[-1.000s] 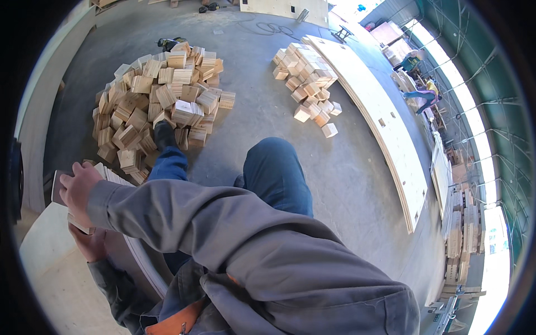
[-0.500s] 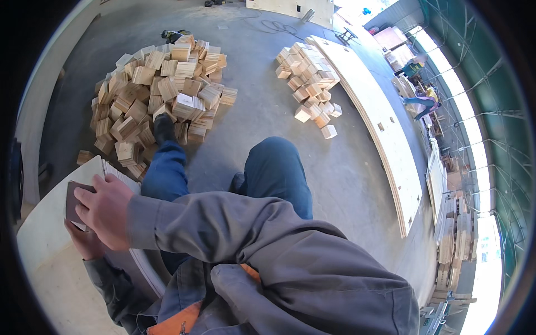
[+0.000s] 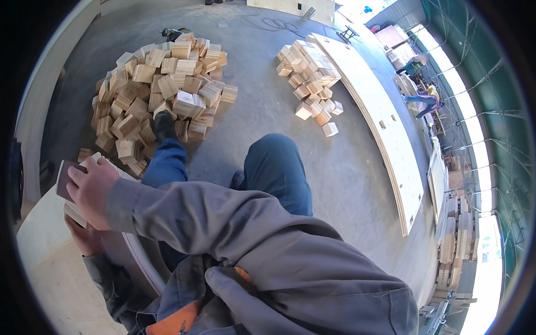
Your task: The person sits on the floor and sands small wooden blocks one by one using a sanding block. They pick up a block, sand its surfaces, and place it into a separate pile, repeating this process throughout the clip.
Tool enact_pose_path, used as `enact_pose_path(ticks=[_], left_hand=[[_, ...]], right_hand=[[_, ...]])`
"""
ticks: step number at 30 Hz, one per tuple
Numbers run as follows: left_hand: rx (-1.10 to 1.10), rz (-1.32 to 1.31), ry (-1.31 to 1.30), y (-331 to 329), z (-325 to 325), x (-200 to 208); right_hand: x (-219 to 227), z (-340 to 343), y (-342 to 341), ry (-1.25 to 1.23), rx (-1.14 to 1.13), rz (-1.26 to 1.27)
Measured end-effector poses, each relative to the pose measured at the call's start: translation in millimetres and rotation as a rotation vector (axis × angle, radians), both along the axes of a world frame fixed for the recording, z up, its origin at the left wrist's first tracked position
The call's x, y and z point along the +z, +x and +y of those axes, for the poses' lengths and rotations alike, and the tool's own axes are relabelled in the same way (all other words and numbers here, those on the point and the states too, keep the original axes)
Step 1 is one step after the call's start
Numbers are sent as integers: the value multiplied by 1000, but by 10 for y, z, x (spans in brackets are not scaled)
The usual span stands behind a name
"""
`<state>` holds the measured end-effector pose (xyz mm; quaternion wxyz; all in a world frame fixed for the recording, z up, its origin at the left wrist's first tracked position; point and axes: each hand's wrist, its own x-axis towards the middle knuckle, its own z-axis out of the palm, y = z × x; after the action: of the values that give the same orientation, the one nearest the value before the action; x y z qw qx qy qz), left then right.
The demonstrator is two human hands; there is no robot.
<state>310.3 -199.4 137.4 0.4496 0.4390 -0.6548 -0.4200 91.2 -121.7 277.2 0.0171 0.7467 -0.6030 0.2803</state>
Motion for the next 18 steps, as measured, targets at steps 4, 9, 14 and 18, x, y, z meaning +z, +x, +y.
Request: enact_pose_path(ticks=[4, 9, 14, 18], left_hand=[[-68, -47, -45, -157, 34, 22], [-71, -85, -83, -44, -14, -57], [-70, -20, -79, -83, 22, 15], [-101, -54, -67, 38, -109, -77]], right_hand=[[-76, 567, -70, -138, -17, -21], [-44, 591, -27, -126, 25, -46], [13, 65, 48, 18, 32, 21], [176, -438, 107, 174, 36, 121]])
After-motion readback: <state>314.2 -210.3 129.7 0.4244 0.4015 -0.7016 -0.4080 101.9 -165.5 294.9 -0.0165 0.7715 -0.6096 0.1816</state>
